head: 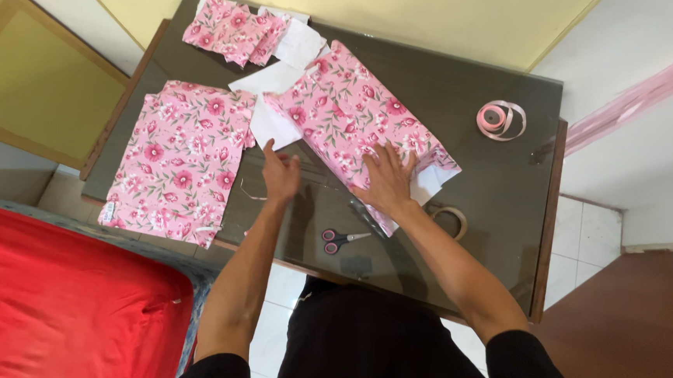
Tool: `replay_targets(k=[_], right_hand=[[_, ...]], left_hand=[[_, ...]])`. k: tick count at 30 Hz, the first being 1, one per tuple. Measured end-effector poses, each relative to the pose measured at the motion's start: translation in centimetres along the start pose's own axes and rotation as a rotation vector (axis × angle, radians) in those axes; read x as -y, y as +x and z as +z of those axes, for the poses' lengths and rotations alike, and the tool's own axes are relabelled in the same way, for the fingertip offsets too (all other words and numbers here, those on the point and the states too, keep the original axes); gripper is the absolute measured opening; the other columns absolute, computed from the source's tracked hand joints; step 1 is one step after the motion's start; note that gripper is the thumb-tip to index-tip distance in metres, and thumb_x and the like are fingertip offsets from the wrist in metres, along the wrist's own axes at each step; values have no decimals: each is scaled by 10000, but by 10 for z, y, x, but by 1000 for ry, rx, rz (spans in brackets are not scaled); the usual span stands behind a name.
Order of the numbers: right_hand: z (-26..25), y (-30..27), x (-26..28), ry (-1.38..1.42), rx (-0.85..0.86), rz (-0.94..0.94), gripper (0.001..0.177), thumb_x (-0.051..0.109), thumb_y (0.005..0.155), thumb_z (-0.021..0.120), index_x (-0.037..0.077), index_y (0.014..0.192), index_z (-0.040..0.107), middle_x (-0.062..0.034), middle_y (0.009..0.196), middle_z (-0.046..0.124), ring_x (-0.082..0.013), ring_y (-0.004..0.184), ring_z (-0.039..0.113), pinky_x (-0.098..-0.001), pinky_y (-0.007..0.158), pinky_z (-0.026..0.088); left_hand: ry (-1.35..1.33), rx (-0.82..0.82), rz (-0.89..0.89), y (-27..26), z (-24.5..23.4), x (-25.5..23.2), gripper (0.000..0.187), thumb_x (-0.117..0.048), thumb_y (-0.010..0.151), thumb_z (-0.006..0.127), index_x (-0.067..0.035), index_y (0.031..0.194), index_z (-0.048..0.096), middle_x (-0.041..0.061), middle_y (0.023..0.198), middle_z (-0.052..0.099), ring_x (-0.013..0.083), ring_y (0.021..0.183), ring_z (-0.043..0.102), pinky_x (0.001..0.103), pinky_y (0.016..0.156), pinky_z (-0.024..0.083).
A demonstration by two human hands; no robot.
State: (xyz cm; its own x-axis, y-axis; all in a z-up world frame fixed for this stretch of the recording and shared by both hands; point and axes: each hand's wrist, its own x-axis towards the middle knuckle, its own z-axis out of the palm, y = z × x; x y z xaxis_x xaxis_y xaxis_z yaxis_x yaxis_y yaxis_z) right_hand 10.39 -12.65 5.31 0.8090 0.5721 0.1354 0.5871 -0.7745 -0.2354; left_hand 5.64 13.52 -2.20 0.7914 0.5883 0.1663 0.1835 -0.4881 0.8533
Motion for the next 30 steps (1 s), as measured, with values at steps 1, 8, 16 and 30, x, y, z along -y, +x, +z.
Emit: replay_targets(k=[1,8,16,30], right_hand=[[-2,1,-6,-11,-13,-24,795,565,734,810,110,1358,620,-169,1527,444,-382,1504,275,-786,1105,83],[-37,5,-56,31,197,41,741,380,680,888,250,1356,614,-78,1629,324,-349,1562,127,-764,1165,47],[-49,5,-85,-152,222,129,934,-24,639,841,318,1461,559,-98,1668,225,-337,1572,107,-736,1159,118],[36,-4,-36,456,-60,377,909,488,924,702,-22,1549,283,-384,1363,440,-544,1232,500,-569,1014,436]], left_hand=[[26,-16,-31,14,-1,4,696,-147,880,726,8,1468,387,203,1051,687,318,853,707,443,790,551],[162,-19,145,78,-3,13,626,-170,886,755,7,1424,486,284,1316,565,429,1217,564,504,1042,447],[202,331,23,65,-12,-39,734,-329,928,703,-48,1532,393,262,1386,565,423,1322,521,504,1148,404],[175,380,295,48,8,-36,634,-319,936,671,-39,1478,500,302,1372,579,439,1206,587,470,1047,476]])
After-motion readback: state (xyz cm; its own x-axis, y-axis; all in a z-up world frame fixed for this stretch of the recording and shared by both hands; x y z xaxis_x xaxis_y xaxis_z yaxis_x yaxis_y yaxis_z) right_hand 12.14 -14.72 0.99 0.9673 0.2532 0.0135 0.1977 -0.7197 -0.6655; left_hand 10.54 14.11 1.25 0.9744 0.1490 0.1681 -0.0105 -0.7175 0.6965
